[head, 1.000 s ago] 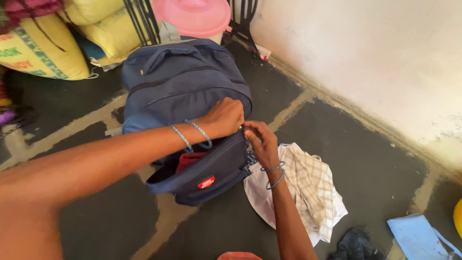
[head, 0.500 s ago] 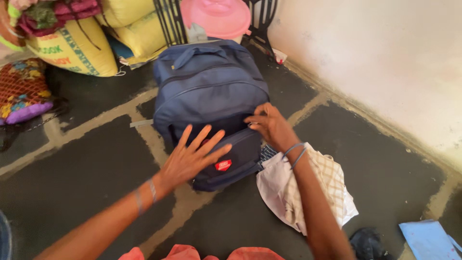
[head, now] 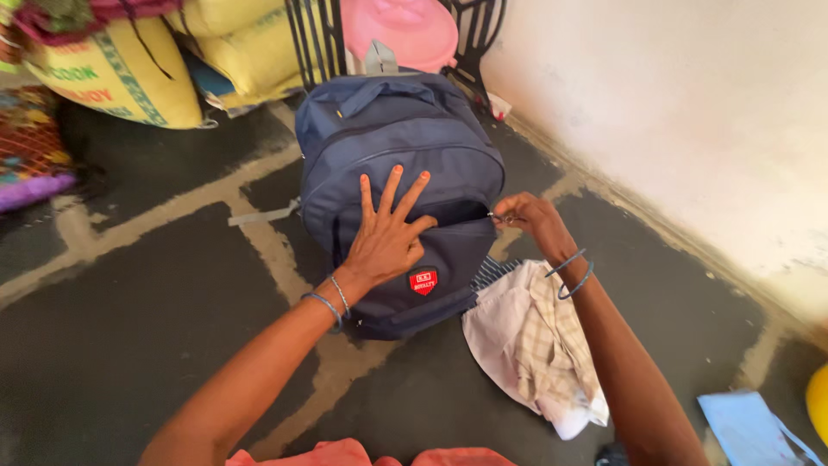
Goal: The person organizes clothes by folding them on the floor and placing them into a backpack, then later removes some clothes from a shelf and continues packing them into the same bag.
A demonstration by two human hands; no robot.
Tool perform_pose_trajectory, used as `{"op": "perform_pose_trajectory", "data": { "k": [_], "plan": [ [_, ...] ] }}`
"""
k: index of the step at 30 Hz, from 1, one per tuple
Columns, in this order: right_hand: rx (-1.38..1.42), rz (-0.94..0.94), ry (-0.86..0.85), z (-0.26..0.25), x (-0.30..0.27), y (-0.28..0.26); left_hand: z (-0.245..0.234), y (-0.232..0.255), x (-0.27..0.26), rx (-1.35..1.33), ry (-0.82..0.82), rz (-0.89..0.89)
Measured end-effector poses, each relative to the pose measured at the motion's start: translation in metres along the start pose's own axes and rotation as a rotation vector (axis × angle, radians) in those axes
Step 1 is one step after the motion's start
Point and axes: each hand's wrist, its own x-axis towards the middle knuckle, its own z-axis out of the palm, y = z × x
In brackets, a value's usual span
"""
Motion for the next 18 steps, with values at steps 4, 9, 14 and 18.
{"op": "perform_pose_trajectory", "data": {
  "k": [4, 9, 14, 18],
  "plan": [
    [-0.672, -0.043, 0.094, 0.012, -0.008, -0.013, 0.004, 0.016, 0.004, -0.12, 0.043, -0.084],
    [-0.655, 0.077, 0.075, -0.007, 0.012, -0.012, 0.004, 0.024, 0.012, -0.284, 0.147, -0.114],
    [-0.935, 0.315, -0.153, -0.018, 0.04, -0.017, 0.008, 0.037, 0.032, -0.368, 0.125, -0.23],
    [-1.093, 0.443, -0.322, -0.02, 0.058, -0.021, 0.014, 0.042, 0.044, -0.347, 0.093, -0.228]
  ]
}}
